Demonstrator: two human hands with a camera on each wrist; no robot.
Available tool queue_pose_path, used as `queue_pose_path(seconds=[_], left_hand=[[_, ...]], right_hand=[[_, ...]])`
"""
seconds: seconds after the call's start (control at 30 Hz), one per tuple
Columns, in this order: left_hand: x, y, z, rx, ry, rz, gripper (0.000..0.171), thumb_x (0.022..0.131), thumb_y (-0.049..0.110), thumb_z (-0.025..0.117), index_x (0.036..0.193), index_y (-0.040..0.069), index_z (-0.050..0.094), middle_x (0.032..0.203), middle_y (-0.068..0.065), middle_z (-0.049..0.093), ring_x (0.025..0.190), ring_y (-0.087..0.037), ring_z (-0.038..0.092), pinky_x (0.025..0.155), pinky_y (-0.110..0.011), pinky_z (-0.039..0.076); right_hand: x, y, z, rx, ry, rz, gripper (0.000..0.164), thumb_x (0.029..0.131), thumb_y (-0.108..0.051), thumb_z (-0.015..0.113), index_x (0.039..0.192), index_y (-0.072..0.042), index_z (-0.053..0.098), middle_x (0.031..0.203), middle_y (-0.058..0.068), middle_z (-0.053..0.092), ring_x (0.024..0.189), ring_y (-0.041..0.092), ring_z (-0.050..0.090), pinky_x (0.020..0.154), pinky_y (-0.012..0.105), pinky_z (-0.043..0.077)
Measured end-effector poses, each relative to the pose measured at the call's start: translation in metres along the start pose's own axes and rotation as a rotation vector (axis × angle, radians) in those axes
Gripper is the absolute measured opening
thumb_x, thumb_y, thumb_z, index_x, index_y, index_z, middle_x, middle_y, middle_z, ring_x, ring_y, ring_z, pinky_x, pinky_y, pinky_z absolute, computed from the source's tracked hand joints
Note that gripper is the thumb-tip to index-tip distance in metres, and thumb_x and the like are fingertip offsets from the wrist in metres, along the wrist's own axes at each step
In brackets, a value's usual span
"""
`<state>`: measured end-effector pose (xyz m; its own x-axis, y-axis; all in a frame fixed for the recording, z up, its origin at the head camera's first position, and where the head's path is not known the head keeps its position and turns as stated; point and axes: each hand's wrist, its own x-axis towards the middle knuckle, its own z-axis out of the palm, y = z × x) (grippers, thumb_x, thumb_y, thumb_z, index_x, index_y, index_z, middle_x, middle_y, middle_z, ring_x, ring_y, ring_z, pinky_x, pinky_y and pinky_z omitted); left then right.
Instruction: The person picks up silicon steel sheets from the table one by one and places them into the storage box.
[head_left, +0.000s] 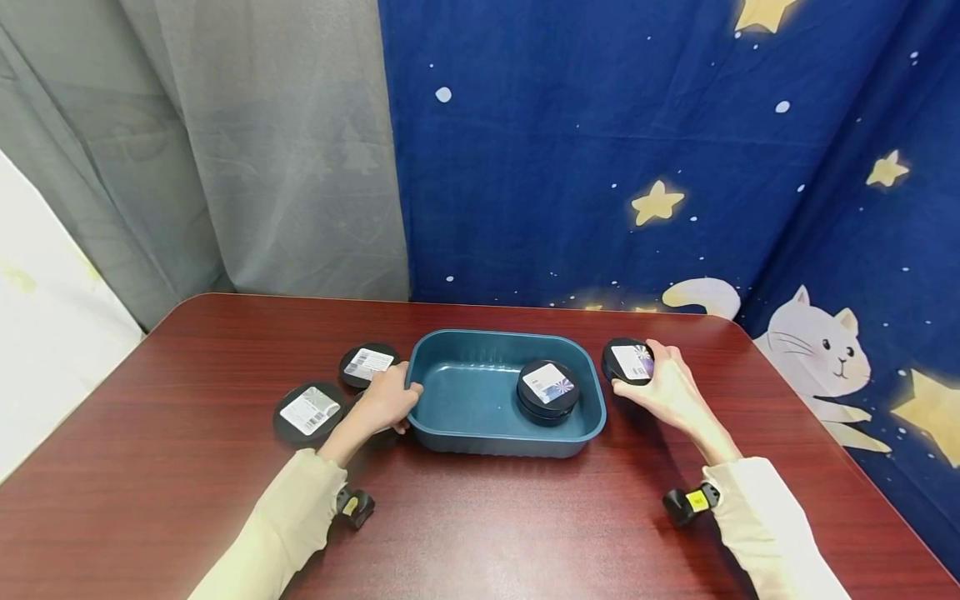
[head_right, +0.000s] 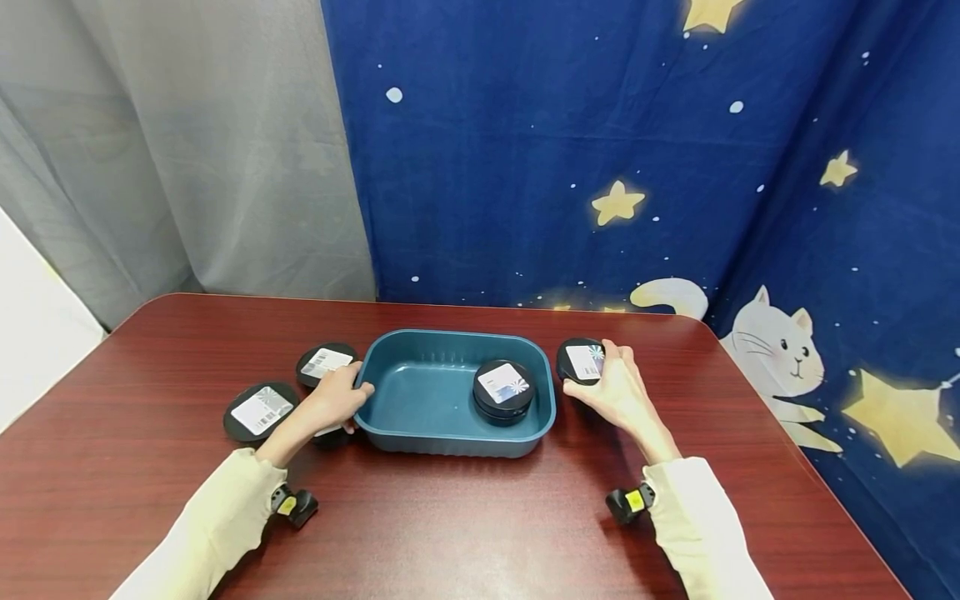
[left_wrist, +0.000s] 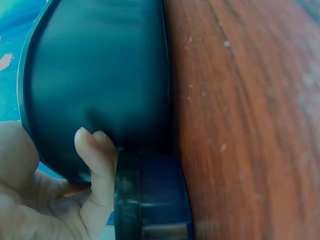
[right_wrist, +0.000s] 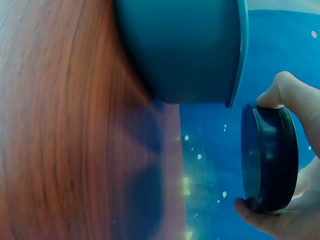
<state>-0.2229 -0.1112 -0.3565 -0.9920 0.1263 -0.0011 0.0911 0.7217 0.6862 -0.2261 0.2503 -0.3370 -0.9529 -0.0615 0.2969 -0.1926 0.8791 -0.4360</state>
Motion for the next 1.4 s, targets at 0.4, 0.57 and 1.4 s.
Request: queue_pose_path(seconds=[0.4,0.57,1.4], left_hand=[[0.0,-0.002,0.001,-0.048,0.005,0.018,0.032,0.08,0.004,0.042,0.107,-0.013,0.047,0.072,-0.021,0.056,0.034,-0.014,0.052,0.035,-0.025,0.046],[0.0,-0.002,0.001,-0.05,0.004,0.011,0.032,0.08,0.003,0.041,0.107,-0.013,0.047,0.072,-0.021,0.056,0.034,-0.014,0.052,0.035,-0.025,0.046],[0.001,-0.001,0.002,-0.02,0.009,-0.017,0.034,0.081,0.004,0.042,0.111,-0.012,0.047,0.074,-0.021,0.057,0.033,-0.011,0.051,0.035,-0.023,0.045]], right_hand=[[-0.002,-0.014,-0.004,0.041,-0.01,0.001,0.08,0.069,-0.027,0.068,0.126,0.015,0.032,0.108,0.031,0.043,0.094,0.04,0.045,0.08,0.049,0.038],[-0.003,-0.02,-0.006,0.045,-0.019,0.0,0.079,0.069,-0.027,0.069,0.127,0.013,0.032,0.109,0.03,0.043,0.096,0.04,0.045,0.08,0.05,0.039],[-0.004,-0.041,-0.001,0.091,-0.031,-0.057,0.078,0.068,-0.022,0.071,0.128,0.009,0.033,0.113,0.026,0.044,0.099,0.038,0.045,0.082,0.05,0.04]])
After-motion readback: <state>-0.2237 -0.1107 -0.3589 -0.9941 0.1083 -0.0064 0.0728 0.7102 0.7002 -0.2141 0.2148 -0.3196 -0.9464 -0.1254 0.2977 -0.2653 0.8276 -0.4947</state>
